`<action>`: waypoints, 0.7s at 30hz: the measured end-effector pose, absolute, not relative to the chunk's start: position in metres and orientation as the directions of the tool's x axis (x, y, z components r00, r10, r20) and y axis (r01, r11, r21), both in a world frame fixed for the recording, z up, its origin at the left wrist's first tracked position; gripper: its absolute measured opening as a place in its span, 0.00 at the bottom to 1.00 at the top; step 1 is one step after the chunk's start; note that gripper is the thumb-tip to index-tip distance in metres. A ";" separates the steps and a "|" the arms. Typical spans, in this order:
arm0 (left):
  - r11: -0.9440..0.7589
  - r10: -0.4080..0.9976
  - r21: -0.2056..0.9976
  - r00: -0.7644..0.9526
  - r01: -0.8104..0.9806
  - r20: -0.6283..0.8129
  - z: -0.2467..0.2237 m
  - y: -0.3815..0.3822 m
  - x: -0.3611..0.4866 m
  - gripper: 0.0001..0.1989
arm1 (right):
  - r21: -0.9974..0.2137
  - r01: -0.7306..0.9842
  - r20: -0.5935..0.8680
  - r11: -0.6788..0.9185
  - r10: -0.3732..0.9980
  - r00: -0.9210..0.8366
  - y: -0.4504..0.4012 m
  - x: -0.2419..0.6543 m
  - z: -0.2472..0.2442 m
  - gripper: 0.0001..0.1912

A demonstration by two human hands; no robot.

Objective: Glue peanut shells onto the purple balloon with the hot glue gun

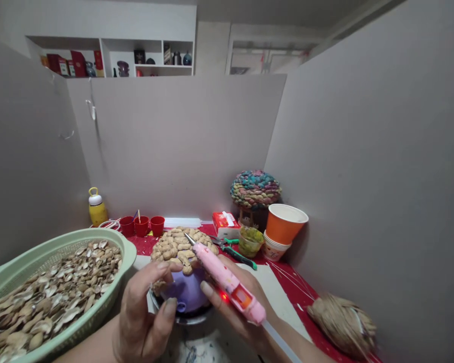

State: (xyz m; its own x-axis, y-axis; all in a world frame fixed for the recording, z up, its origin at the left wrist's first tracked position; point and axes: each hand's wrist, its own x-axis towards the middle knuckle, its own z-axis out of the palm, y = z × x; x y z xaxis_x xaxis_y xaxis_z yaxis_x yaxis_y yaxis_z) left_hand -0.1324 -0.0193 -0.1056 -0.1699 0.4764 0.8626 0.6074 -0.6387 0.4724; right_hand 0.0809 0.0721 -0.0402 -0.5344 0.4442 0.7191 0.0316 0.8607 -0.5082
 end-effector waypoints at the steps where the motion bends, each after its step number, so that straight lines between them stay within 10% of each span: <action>1: -0.658 0.451 0.422 -0.122 0.623 0.884 -0.089 -0.012 -0.127 0.25 | -0.509 0.022 0.722 0.861 0.440 -0.533 0.072 0.081 -0.040 0.08; 21: -0.653 0.430 0.149 0.201 0.742 0.880 -0.068 -0.005 -0.120 0.36 | -0.503 0.167 0.492 0.848 0.440 -0.751 0.079 0.134 0.004 0.13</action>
State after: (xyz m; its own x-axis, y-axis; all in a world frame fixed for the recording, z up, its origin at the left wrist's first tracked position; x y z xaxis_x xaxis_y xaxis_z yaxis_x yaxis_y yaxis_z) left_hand -0.1202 -0.0046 -0.0681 0.2011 0.4297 0.8803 0.7423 -0.6532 0.1493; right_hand 0.1335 0.0790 0.0044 -0.7509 0.4402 0.4923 0.1672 0.8479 -0.5031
